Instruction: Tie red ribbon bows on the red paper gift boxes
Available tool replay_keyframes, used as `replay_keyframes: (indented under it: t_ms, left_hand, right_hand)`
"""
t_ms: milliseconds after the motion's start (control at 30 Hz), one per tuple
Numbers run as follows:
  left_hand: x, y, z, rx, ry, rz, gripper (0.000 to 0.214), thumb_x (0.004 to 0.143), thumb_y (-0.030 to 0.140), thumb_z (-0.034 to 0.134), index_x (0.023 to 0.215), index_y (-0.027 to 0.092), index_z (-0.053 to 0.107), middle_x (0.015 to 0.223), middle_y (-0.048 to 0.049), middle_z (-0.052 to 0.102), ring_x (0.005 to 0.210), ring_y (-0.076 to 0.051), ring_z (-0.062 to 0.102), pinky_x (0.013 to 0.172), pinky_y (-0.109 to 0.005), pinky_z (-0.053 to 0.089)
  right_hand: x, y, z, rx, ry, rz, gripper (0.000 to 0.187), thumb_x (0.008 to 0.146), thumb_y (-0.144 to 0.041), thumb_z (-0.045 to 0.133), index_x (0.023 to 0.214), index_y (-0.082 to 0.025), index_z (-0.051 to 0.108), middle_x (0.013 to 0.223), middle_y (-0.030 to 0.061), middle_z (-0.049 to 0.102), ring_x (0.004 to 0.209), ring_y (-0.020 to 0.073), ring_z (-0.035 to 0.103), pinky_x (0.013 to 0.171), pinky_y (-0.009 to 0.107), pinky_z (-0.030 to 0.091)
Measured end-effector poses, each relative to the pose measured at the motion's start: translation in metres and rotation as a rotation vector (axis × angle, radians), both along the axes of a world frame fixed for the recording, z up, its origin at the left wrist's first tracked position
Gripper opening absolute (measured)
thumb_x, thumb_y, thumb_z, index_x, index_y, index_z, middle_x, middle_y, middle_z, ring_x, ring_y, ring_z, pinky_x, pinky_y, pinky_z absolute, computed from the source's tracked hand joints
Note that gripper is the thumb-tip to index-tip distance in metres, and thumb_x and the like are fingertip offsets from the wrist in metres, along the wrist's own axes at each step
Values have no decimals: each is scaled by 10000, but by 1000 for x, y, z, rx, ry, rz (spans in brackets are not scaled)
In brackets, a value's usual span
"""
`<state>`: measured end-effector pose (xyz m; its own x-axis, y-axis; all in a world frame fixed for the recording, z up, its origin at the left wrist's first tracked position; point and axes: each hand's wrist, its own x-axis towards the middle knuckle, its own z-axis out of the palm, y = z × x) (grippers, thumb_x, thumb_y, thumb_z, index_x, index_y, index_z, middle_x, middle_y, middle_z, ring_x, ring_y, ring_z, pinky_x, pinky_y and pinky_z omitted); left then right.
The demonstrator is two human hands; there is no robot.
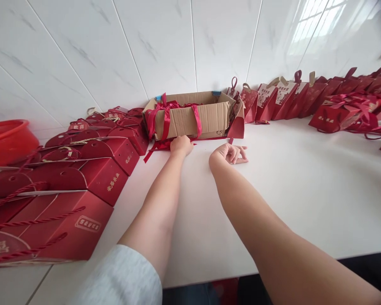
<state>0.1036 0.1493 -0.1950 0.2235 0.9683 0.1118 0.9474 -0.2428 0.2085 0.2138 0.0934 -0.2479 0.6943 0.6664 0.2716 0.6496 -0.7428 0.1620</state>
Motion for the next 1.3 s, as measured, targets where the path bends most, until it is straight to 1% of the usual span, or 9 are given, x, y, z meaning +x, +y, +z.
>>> replay_keyframes:
  t_ms: [133, 233, 367, 467, 633, 800, 1067, 1167, 1300]
  left_hand:
    - [-2, -2, 0, 33, -11, -76, 287, 805, 334, 568, 1017, 208, 715, 1045, -144, 693, 1020, -310, 620, 879, -407, 491]
    - [-4, -3, -1, 56, -36, -107, 258, 803, 264, 560, 1002, 218, 718, 1027, -138, 698, 996, -296, 630, 849, -388, 500]
    - [-7, -4, -1, 78, -76, -130, 250, 782, 188, 550, 962, 200, 723, 982, -147, 704, 961, -290, 641, 810, -367, 499]
    - [-8, -3, -1, 88, -114, -137, 248, 764, 158, 551, 936, 189, 726, 969, -159, 704, 953, -294, 641, 803, -367, 493]
    - [-10, -3, -3, 94, -206, -125, 236, 734, 126, 574, 902, 187, 728, 954, -165, 702, 967, -299, 631, 827, -367, 474]
    - [-10, 0, -9, 112, -370, -102, 156, 680, 91, 605, 752, 181, 711, 865, -155, 697, 961, -304, 624, 850, -369, 453]
    - [-24, 15, -9, 151, -807, 19, 180, 645, 29, 632, 520, 145, 576, 533, -33, 554, 677, -198, 599, 627, -256, 444]
    - [-34, 21, -9, 123, -988, 130, 115, 778, 150, 635, 676, 114, 595, 600, 20, 547, 581, -107, 544, 540, -217, 444]
    - [-42, 23, -9, 54, -1204, 262, 203, 890, 300, 554, 973, 118, 589, 847, -15, 614, 660, -94, 583, 576, -238, 510]
  right_hand:
    - [2, -8, 2, 40, 156, 89, 615, 813, -548, -153, 1418, -534, -41, 1444, -49, 405, 1257, 306, 426, 794, 523, 558]
    - [4, -13, 4, 146, 283, 177, 622, 848, -576, -80, 1439, -489, 90, 1393, 13, 480, 1185, 305, 513, 782, 492, 574]
    - [10, -15, 8, 583, 600, 441, 547, 929, -482, 94, 1185, -312, 546, 993, 79, 695, 828, 174, 711, 620, 278, 585]
    - [10, -17, 12, 813, 727, 498, 405, 942, -386, 239, 883, -234, 610, 743, 41, 665, 582, 87, 668, 482, 181, 503]
    - [2, -24, 20, 635, 506, 150, 76, 845, -203, 527, 860, -160, 587, 770, 54, 602, 667, 181, 667, 529, 319, 559]
    - [0, -31, 27, 469, 393, 26, 268, 754, -65, 610, 1017, -95, 569, 906, 111, 610, 803, 239, 666, 687, 461, 583]
    - [5, -37, 33, 193, 226, 52, 234, 673, 3, 680, 888, -75, 628, 860, 126, 627, 852, 292, 661, 764, 545, 563]
    - [5, -42, 36, 109, 190, 109, 217, 640, 65, 674, 809, -68, 643, 856, 130, 640, 910, 313, 651, 805, 576, 543]
    - [3, -49, 40, 30, 123, 170, 217, 621, 89, 682, 787, -49, 656, 904, 157, 656, 963, 337, 641, 836, 598, 527]
